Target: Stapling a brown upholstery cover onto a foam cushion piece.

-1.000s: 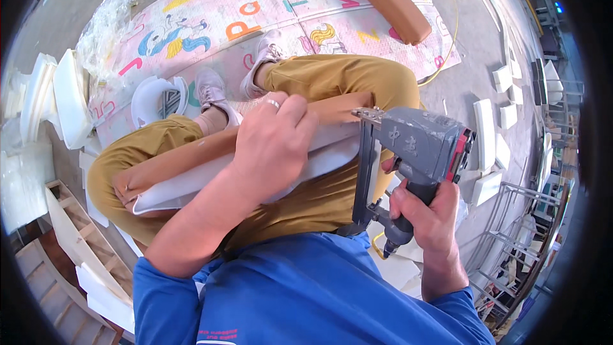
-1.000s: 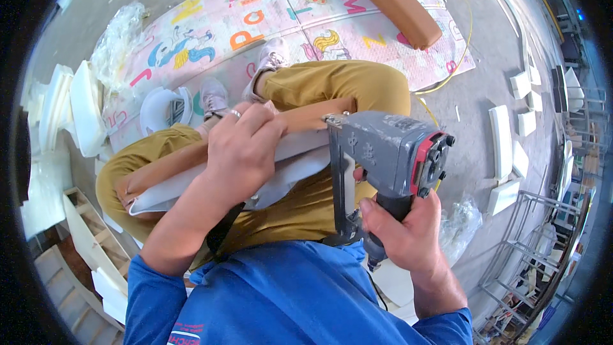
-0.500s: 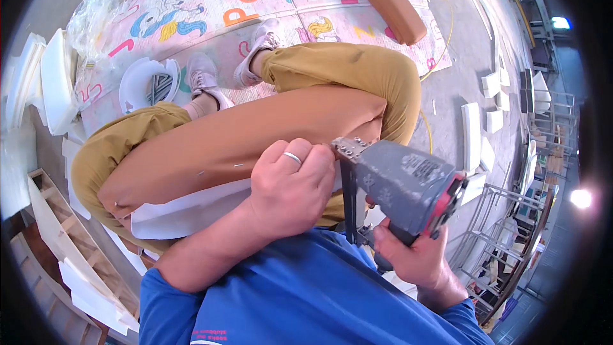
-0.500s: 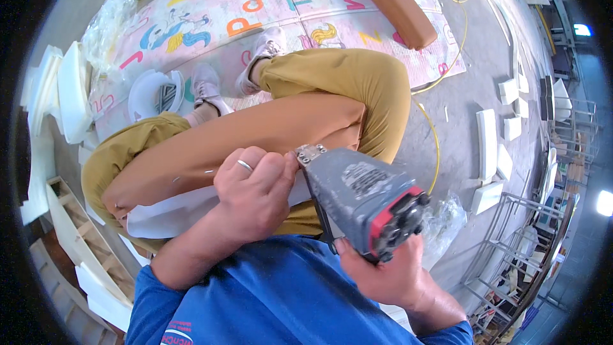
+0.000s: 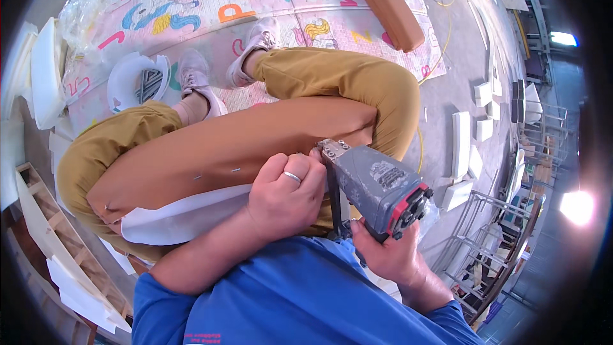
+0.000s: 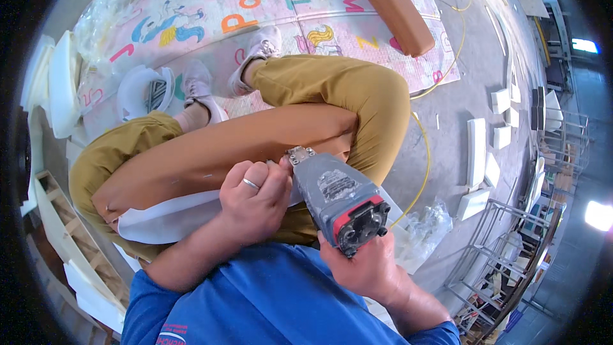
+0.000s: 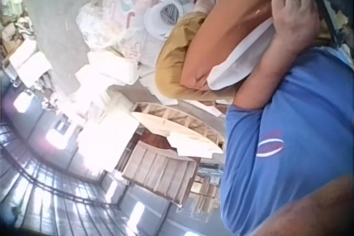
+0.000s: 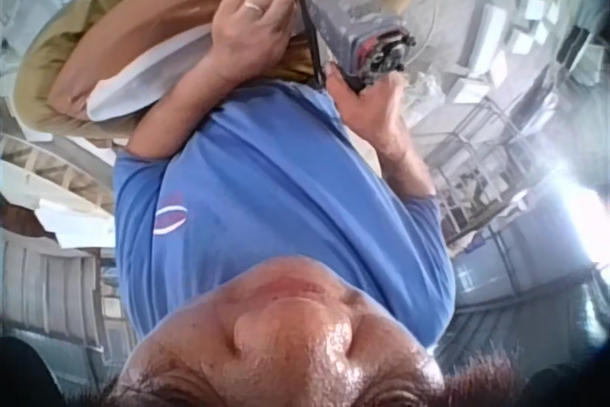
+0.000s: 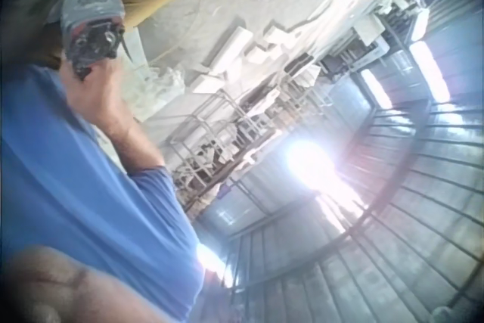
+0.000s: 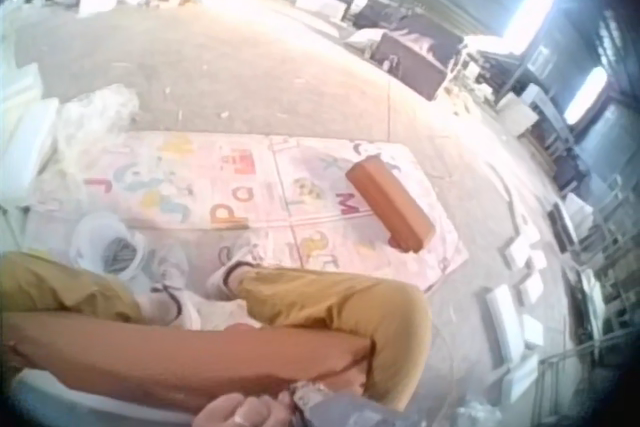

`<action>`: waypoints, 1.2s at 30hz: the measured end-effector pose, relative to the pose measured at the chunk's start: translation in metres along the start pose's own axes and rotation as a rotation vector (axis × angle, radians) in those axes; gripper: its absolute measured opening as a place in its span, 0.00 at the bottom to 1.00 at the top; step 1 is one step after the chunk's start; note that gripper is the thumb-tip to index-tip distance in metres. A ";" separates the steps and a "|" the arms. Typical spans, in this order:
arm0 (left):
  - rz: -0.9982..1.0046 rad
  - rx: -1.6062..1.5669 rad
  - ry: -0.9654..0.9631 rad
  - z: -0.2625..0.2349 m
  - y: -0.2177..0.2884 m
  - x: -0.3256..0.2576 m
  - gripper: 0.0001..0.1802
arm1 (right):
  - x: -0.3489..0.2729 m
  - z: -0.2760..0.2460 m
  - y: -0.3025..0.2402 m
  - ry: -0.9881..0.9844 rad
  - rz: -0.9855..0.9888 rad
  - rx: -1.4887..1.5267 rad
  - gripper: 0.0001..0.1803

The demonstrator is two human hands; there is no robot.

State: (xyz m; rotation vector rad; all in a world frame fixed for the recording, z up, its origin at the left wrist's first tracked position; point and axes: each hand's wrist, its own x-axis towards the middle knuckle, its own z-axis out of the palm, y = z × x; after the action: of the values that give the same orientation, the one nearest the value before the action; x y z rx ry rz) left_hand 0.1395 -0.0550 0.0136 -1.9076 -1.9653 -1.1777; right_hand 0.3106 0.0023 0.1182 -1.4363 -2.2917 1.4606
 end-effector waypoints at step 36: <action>0.080 0.048 -0.180 -0.019 -0.010 -0.039 0.22 | 0.011 0.020 -0.043 -0.050 0.158 -0.067 0.14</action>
State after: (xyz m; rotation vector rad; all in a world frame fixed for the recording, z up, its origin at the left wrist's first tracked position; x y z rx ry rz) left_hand 0.1301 -0.0958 -0.0015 -2.1120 -1.9617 -0.9596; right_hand 0.2664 -0.0082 0.1350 -1.6524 -2.3249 1.4891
